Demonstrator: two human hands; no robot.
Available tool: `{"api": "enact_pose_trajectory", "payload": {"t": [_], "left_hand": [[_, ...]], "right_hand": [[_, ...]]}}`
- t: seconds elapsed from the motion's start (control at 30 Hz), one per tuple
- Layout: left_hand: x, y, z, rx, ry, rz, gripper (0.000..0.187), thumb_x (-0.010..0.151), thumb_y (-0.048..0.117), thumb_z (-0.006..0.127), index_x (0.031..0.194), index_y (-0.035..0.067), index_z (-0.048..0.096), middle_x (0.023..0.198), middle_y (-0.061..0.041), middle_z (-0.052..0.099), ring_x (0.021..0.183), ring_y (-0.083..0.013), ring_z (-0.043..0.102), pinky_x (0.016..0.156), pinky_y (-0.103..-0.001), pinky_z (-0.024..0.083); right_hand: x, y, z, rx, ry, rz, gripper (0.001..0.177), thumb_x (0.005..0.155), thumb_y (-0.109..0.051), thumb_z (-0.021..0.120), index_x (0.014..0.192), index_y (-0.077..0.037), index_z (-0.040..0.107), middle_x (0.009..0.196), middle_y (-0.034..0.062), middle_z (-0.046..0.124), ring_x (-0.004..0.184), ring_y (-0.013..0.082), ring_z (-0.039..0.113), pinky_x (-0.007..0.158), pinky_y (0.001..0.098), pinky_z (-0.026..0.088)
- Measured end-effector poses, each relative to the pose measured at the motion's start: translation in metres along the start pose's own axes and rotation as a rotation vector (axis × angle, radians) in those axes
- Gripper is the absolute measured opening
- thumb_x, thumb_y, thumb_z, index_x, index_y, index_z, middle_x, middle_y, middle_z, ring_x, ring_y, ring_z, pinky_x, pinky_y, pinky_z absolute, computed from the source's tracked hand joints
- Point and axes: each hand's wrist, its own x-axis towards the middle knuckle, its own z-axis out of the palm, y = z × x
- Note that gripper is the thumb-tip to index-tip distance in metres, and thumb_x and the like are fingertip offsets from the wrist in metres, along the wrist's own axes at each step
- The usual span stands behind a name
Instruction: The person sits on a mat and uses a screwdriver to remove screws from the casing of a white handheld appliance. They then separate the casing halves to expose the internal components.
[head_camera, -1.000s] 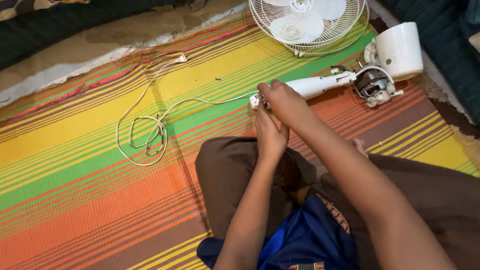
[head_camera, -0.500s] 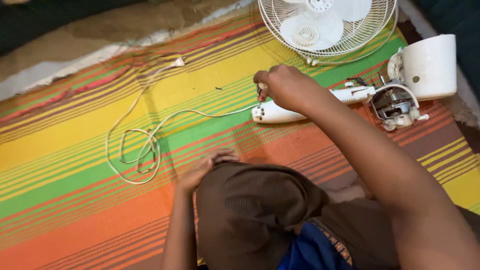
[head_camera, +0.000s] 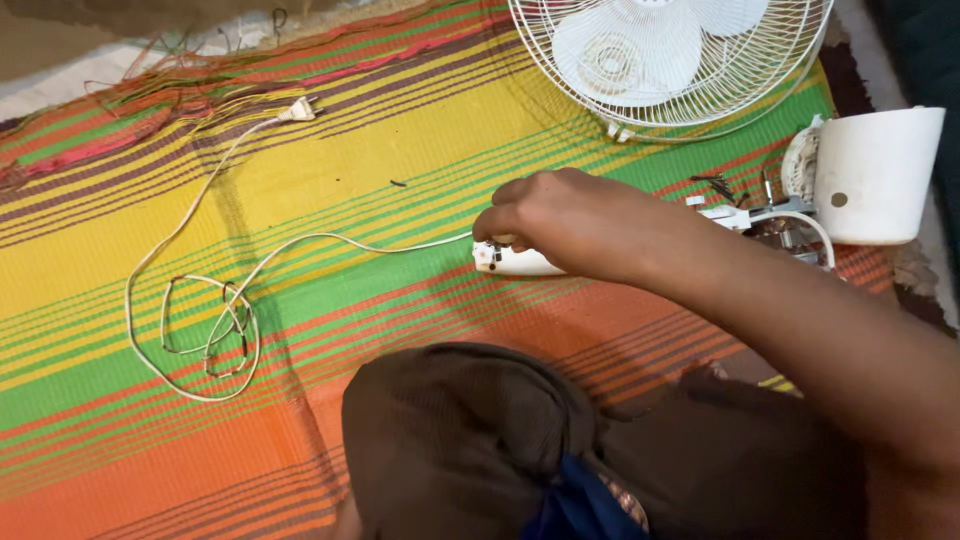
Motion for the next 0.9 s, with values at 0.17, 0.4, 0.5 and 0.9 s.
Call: {"api": "enact_pose_trajectory", "payload": {"t": [0.17, 0.4, 0.5, 0.9], "left_hand": [[-0.019, -0.021, -0.067, -0.03, 0.338, 0.071, 0.044, 0.104, 0.025, 0.058, 0.139, 0.0, 0.054, 0.138, -0.013, 0.064, 0.131, -0.0206, 0.061, 0.113, -0.033, 0.047], [-0.069, 0.023, -0.056, 0.061, 0.529, 0.409, 0.039, 0.104, 0.02, 0.058, 0.138, 0.0, 0.054, 0.14, -0.013, 0.063, 0.132, -0.0194, 0.06, 0.112, -0.032, 0.048], [-0.099, 0.057, 0.01, 0.312, 0.37, 0.73, 0.038, 0.105, 0.018, 0.058, 0.138, 0.0, 0.053, 0.141, -0.013, 0.062, 0.132, -0.0189, 0.06, 0.112, -0.031, 0.048], [-0.103, 0.081, 0.257, 0.79, -0.367, 1.244, 0.057, 0.088, -0.01, 0.063, 0.144, 0.001, 0.054, 0.148, -0.018, 0.06, 0.146, -0.0333, 0.051, 0.121, -0.04, 0.041]], "right_hand": [[-0.005, 0.013, 0.015, -0.13, 0.028, -0.006, 0.029, 0.09, -0.02, 0.07, 0.118, -0.011, 0.068, 0.104, 0.0157, 0.069, 0.096, 0.0377, 0.068, 0.08, 0.0478, 0.055], [-0.045, 0.01, 0.076, -0.083, 0.33, -0.26, 0.057, 0.073, -0.006, 0.072, 0.127, -0.016, 0.059, 0.132, 0.0251, 0.056, 0.113, 0.0443, 0.063, 0.092, 0.0521, 0.054], [-0.055, 0.006, 0.1, -0.04, 0.367, -0.227, 0.049, 0.082, -0.005, 0.073, 0.127, -0.017, 0.058, 0.132, 0.0235, 0.057, 0.11, 0.0418, 0.063, 0.089, 0.05, 0.055], [-0.102, 0.016, 0.128, 0.152, 0.406, -0.121, 0.068, 0.088, -0.007, 0.074, 0.149, -0.026, 0.048, 0.143, 0.0276, 0.043, 0.118, 0.0414, 0.061, 0.095, 0.0441, 0.059]]}}
